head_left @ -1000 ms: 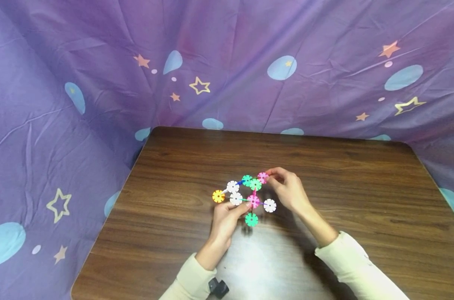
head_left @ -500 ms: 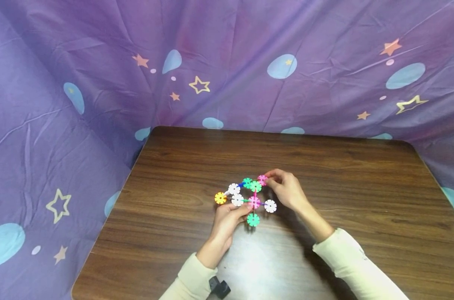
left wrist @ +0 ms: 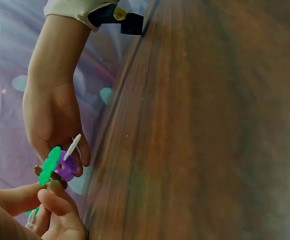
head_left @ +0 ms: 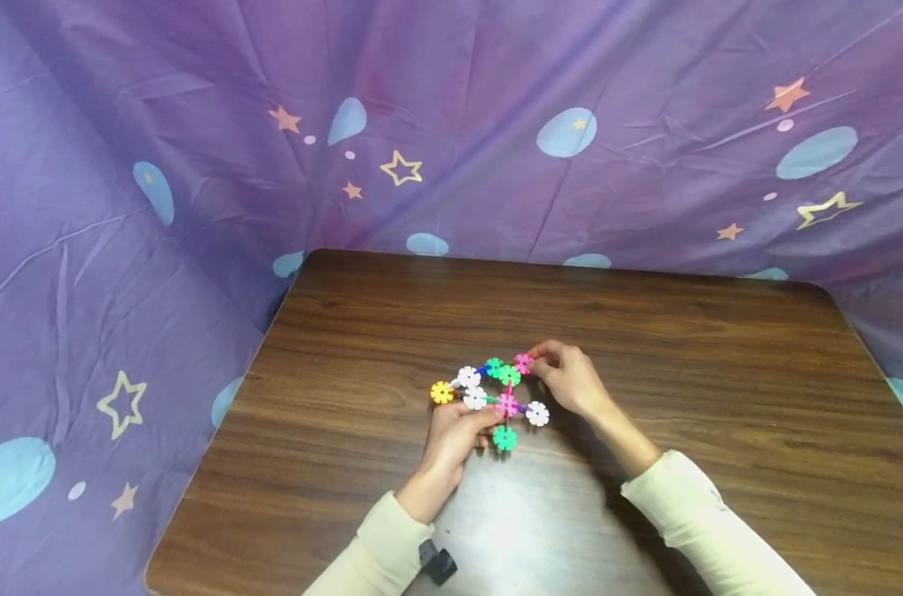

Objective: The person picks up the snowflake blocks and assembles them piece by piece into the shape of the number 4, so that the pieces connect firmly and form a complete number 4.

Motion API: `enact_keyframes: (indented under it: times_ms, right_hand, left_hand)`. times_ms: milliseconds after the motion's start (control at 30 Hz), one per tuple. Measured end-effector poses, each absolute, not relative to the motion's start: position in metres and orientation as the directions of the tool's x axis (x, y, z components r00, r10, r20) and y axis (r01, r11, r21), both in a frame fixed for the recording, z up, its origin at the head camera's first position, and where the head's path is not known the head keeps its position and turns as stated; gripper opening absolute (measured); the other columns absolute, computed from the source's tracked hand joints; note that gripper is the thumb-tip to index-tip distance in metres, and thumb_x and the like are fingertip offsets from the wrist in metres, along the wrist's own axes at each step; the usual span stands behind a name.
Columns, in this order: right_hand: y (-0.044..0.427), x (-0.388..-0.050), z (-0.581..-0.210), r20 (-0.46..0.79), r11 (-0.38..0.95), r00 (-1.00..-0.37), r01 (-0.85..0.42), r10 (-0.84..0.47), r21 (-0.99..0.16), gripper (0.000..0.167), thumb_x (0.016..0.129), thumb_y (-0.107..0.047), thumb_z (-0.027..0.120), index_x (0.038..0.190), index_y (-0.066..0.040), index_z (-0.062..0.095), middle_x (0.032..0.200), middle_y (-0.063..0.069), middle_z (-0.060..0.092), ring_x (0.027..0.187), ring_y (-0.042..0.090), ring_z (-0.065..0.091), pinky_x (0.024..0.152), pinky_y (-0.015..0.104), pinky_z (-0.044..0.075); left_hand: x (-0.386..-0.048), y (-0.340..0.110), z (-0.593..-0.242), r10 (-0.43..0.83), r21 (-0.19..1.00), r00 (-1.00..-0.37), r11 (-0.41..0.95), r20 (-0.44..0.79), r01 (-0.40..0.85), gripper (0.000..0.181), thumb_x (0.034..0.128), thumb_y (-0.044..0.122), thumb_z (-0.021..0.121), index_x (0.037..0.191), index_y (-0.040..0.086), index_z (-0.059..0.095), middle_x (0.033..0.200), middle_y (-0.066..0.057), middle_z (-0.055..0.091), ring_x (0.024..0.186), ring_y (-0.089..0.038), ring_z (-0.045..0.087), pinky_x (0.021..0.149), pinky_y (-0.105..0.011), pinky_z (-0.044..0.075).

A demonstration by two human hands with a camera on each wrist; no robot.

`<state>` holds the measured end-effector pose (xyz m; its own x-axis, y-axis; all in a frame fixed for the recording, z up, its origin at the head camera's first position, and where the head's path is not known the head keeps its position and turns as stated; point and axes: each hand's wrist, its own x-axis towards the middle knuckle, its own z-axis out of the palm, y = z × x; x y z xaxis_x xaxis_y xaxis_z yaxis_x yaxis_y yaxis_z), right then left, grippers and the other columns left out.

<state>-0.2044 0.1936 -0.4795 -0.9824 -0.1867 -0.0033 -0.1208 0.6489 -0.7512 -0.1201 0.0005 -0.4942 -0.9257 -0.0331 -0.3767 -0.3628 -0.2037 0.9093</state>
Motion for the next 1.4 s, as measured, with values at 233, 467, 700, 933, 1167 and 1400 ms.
enact_keyframes:
  times_ms: [233, 467, 700, 933, 1167, 1400]
  right_hand:
    - [0.192, -0.211, -0.483, -0.05, 0.65, -0.978, -0.098, -0.204, -0.754, 0.02, 0.097, -0.012, 0.064, 0.111, 0.0, 0.07, 0.085, 0.015, 0.074, 0.068, 0.019, 0.065, 0.071, 0.03, 0.049]
    - [0.188, -0.219, -0.486, -0.055, 0.67, -0.975, -0.107, -0.217, -0.734, 0.019, 0.095, -0.012, 0.064, 0.108, 0.0, 0.071, 0.092, 0.013, 0.074, 0.074, 0.016, 0.061, 0.069, 0.03, 0.048]
    - [0.185, -0.223, -0.486, -0.061, 0.708, -0.979, -0.096, -0.192, -0.7, 0.019, 0.095, -0.011, 0.062, 0.108, -0.001, 0.072, 0.098, 0.016, 0.076, 0.092, 0.028, 0.068, 0.085, 0.043, 0.053]
    - [0.181, -0.226, -0.485, -0.095, 0.715, -0.981, -0.057, -0.171, -0.697, 0.019, 0.096, -0.011, 0.064, 0.109, -0.001, 0.072, 0.099, 0.017, 0.076, 0.094, 0.03, 0.068, 0.091, 0.049, 0.053]
    - [0.181, -0.228, -0.486, -0.098, 0.712, -0.983, -0.044, -0.157, -0.701, 0.02, 0.095, -0.012, 0.065, 0.111, -0.001, 0.071, 0.1, 0.017, 0.077, 0.096, 0.031, 0.069, 0.091, 0.048, 0.053]
    - [0.182, -0.231, -0.488, -0.102, 0.713, -0.982, -0.043, -0.16, -0.7, 0.021, 0.096, -0.013, 0.064, 0.112, -0.002, 0.071, 0.102, 0.018, 0.077, 0.097, 0.031, 0.07, 0.09, 0.045, 0.052]
  left_hand:
    - [-0.124, -0.001, -0.494, -0.021, 0.905, -0.923, -0.207, -0.385, -0.372, 0.024, 0.0843, 0.001, 0.076, 0.103, -0.012, 0.07, 0.097, -0.022, 0.078, 0.058, -0.005, 0.063, 0.051, -0.016, 0.051]
    - [-0.125, -0.007, -0.497, 0.028, 0.905, -0.928, -0.211, -0.372, -0.37, 0.024, 0.0862, 0.0, 0.071, 0.105, -0.015, 0.07, 0.098, -0.025, 0.078, 0.069, -0.01, 0.072, 0.065, -0.025, 0.063]
    - [-0.126, -0.011, -0.498, 0.077, 0.892, -0.923, -0.239, -0.377, -0.384, 0.025, 0.0914, -0.002, 0.067, 0.112, -0.015, 0.065, 0.107, -0.031, 0.074, 0.083, -0.021, 0.078, 0.079, -0.035, 0.065]
    - [-0.125, -0.017, -0.495, 0.104, 0.878, -0.911, -0.242, -0.4, -0.413, 0.022, 0.0919, -0.003, 0.066, 0.11, -0.016, 0.064, 0.112, -0.032, 0.072, 0.095, -0.03, 0.078, 0.088, -0.037, 0.063]
    - [-0.121, -0.031, -0.49, 0.172, 0.904, -0.899, -0.079, -0.403, -0.42, 0.024, 0.093, -0.001, 0.065, 0.11, -0.017, 0.066, 0.101, -0.034, 0.073, 0.073, -0.015, 0.075, 0.076, -0.032, 0.065]
    - [-0.12, -0.025, -0.487, 0.243, 0.921, -0.891, 0.172, -0.384, -0.35, 0.014, 0.0926, -0.004, 0.065, 0.098, -0.014, 0.072, 0.086, -0.03, 0.075, 0.062, -0.015, 0.071, 0.064, -0.032, 0.065]
